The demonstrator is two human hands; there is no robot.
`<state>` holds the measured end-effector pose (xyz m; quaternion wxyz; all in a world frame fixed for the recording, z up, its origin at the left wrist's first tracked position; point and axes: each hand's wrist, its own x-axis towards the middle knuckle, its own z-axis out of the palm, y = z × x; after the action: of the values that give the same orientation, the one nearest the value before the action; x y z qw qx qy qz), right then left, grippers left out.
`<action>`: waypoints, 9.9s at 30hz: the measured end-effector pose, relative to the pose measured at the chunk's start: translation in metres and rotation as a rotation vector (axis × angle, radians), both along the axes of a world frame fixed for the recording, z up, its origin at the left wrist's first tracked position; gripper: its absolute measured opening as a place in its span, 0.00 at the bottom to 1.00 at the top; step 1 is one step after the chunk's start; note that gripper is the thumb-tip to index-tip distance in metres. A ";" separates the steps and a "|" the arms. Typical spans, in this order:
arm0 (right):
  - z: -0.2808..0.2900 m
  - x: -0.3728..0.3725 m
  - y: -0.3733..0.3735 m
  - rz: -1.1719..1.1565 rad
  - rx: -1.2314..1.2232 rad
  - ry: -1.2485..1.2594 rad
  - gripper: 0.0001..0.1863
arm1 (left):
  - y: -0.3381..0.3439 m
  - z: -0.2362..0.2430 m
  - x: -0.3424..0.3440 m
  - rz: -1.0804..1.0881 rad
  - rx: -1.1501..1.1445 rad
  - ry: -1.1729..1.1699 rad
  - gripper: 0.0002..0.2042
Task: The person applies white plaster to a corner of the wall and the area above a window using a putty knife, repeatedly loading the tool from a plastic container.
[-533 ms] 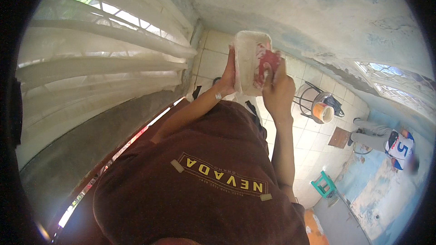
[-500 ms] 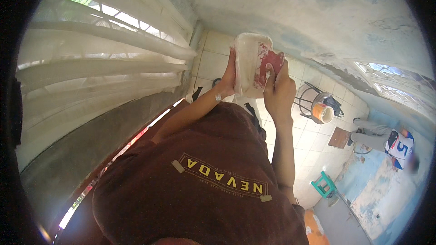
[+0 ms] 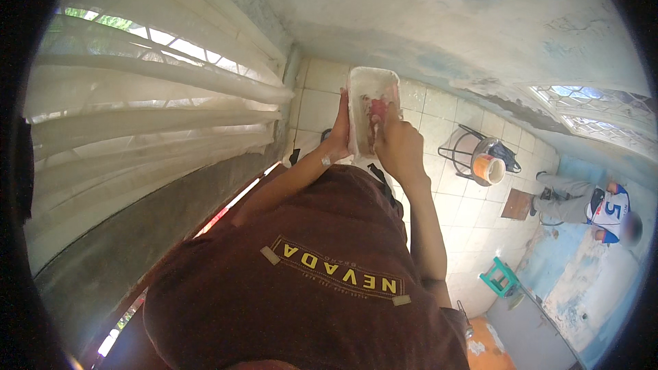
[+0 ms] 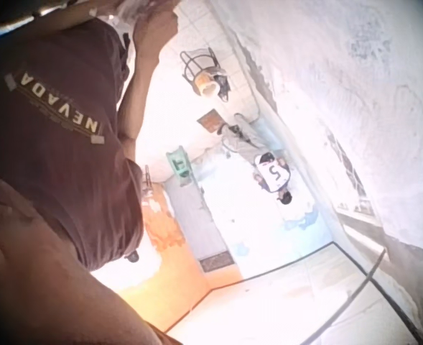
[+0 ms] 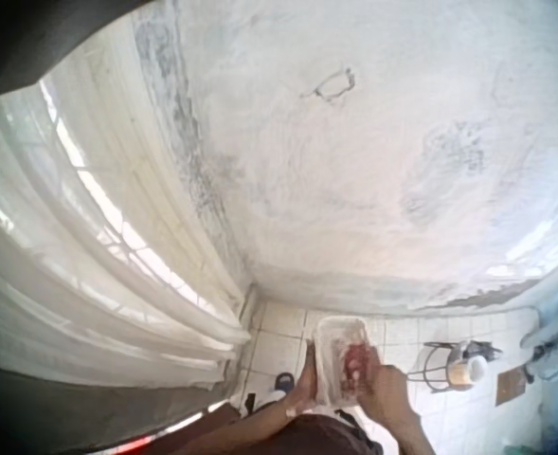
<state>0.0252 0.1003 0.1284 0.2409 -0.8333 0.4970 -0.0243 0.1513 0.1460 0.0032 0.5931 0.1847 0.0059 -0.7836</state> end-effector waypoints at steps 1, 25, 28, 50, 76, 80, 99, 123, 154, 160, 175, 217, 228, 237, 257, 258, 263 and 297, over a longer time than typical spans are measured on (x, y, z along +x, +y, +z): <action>0.007 -0.002 -0.004 -0.003 0.008 0.013 0.16 | 0.000 0.012 0.001 -0.003 0.001 -0.006 0.48; -0.012 0.018 0.014 0.086 -0.090 -0.093 0.16 | 0.011 0.009 0.015 0.061 0.026 -0.073 0.48; -0.011 0.010 0.010 0.061 -0.045 -0.155 0.16 | 0.017 0.000 0.019 0.051 -0.026 -0.086 0.47; -0.036 0.019 0.049 -0.044 -0.329 -0.662 0.08 | -0.002 0.013 0.020 0.114 0.175 -0.483 0.30; -0.023 -0.040 -0.030 -0.487 0.398 -1.152 0.17 | 0.018 0.002 0.026 0.007 -0.019 -0.189 0.36; -0.027 -0.026 -0.021 -0.516 0.468 -1.208 0.18 | 0.018 -0.001 0.021 0.014 -0.026 -0.172 0.35; 0.006 -0.020 -0.045 -0.570 -0.175 -1.408 0.17 | 0.035 -0.014 0.022 0.020 0.007 -0.286 0.36; -0.002 -0.019 -0.066 -0.430 0.220 -0.733 0.13 | 0.030 0.004 0.030 -0.217 0.017 -0.371 0.30; 0.027 -0.019 -0.003 -0.079 -0.544 -0.714 0.17 | 0.002 0.015 0.032 0.142 -0.037 -0.297 0.34; 0.006 0.003 0.022 0.132 -0.573 -0.532 0.19 | -0.004 0.017 0.027 0.290 -0.016 -0.356 0.34; -0.013 0.012 0.040 0.159 -0.457 -0.580 0.27 | -0.006 0.022 0.021 0.331 0.061 -0.587 0.31; -0.075 -0.010 -0.149 0.237 -0.044 -0.693 0.36 | 0.030 0.004 0.087 0.826 0.118 -0.302 0.32; -0.060 0.144 -0.255 0.565 0.860 -0.758 0.12 | 0.006 0.045 0.019 1.205 0.067 -0.301 0.31; 0.279 0.399 -0.252 1.071 -0.463 -1.708 0.12 | 0.012 0.033 -0.023 1.537 0.101 -0.208 0.30; -0.179 0.330 -0.190 0.963 0.071 -0.730 0.30 | 0.047 -0.011 0.003 1.658 0.345 -0.674 0.35; -0.161 0.342 -0.196 0.954 0.031 -0.752 0.30 | 0.040 -0.001 0.012 1.653 0.297 -0.686 0.35; 0.076 0.414 -0.210 0.846 -0.437 -1.496 0.19 | 0.045 -0.002 0.015 1.671 0.043 -0.226 0.30; 0.490 0.493 -0.244 0.915 -0.897 -1.633 0.19 | 0.031 0.041 0.052 1.397 0.000 -0.168 0.28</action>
<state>0.5182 -0.1442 0.6183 0.1582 -0.6852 -0.2364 -0.6706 0.2037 0.1774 0.0444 0.9560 0.1978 0.0774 -0.2023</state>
